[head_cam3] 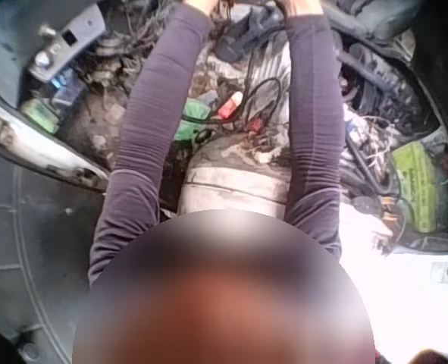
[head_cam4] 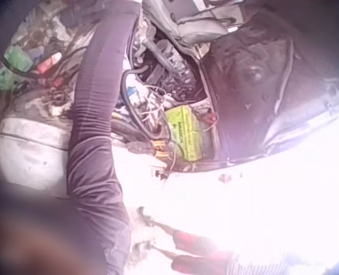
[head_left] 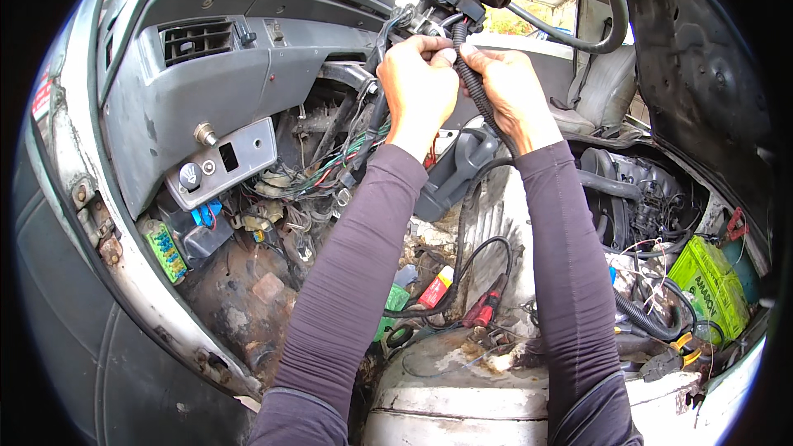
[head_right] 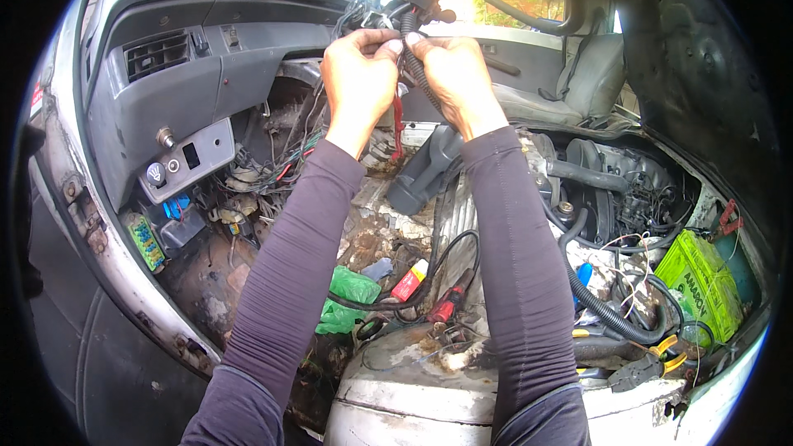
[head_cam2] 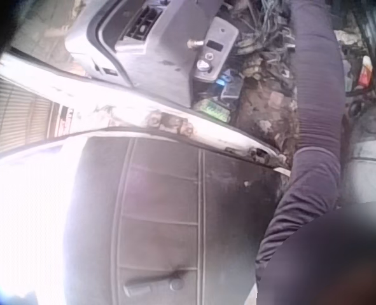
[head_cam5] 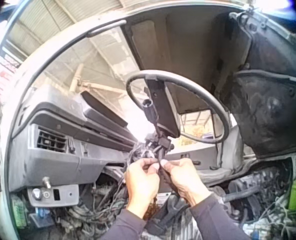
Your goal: The person works on the vehicle's interior wiring near the dashboard and steering column. They strip wire ends, connect wires, and secure them with a black corrugated conduit. Tools and a green plastic bag are visible on the floor.
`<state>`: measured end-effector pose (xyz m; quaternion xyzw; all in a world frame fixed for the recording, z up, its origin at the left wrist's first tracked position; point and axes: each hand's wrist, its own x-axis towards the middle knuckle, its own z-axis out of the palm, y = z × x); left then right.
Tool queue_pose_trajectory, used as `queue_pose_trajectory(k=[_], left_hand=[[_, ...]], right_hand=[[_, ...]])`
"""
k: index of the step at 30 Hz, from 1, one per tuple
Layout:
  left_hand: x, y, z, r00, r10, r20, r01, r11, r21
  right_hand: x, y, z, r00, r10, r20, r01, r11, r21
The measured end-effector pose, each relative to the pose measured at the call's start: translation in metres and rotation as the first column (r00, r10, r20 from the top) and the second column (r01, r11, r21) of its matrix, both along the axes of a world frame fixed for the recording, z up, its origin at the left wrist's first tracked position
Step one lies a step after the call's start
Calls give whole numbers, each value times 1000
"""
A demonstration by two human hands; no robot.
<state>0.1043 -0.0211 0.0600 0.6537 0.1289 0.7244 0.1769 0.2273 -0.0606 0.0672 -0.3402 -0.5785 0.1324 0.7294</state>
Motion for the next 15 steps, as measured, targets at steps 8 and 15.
queue_pose_trajectory(k=[8, 15], left_hand=[[8, 5, -5, 999, 51, 14, -52, 998, 35], [6, 3, -7, 1000, -21, 19, 20, 999, 37]], right_hand=[[-8, 41, -2, 967, -233, -99, 248, 950, 190], [9, -3, 0, 958, -71, 277, 91, 994, -62]])
